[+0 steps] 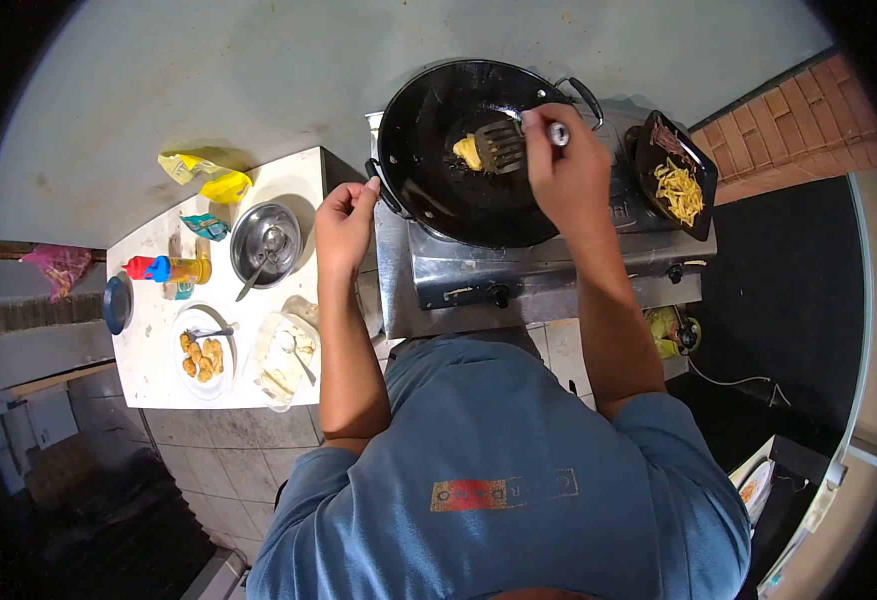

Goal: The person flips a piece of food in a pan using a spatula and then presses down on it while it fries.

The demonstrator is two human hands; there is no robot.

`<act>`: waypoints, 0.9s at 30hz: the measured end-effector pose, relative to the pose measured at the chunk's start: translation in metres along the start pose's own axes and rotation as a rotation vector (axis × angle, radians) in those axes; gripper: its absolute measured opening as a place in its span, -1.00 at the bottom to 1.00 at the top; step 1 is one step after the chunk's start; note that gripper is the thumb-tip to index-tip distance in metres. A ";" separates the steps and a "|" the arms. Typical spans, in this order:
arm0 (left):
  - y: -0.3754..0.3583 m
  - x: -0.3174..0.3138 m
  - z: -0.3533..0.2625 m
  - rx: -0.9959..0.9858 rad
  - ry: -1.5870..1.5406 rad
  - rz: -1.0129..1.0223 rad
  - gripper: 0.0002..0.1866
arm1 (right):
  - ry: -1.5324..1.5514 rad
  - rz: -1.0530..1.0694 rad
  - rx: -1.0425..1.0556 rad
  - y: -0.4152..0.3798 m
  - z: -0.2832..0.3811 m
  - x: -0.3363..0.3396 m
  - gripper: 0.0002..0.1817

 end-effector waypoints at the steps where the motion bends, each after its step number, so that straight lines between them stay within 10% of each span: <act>1: 0.000 0.000 0.001 -0.015 0.016 -0.001 -0.72 | -0.001 0.001 0.002 0.003 -0.005 0.003 -0.87; 27: -0.003 0.000 -0.004 0.014 0.031 0.001 -0.70 | -0.286 -0.138 0.040 0.009 -0.029 0.011 -0.74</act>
Point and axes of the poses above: each hand's wrist, its own y-axis towards the middle knuckle, its own x-axis out of the back of the hand, z = x × y, the point moved 3 cm from there along y, towards the middle knuckle, and after that the axes turned 11 degrees about -z, right-handed, at the moved point
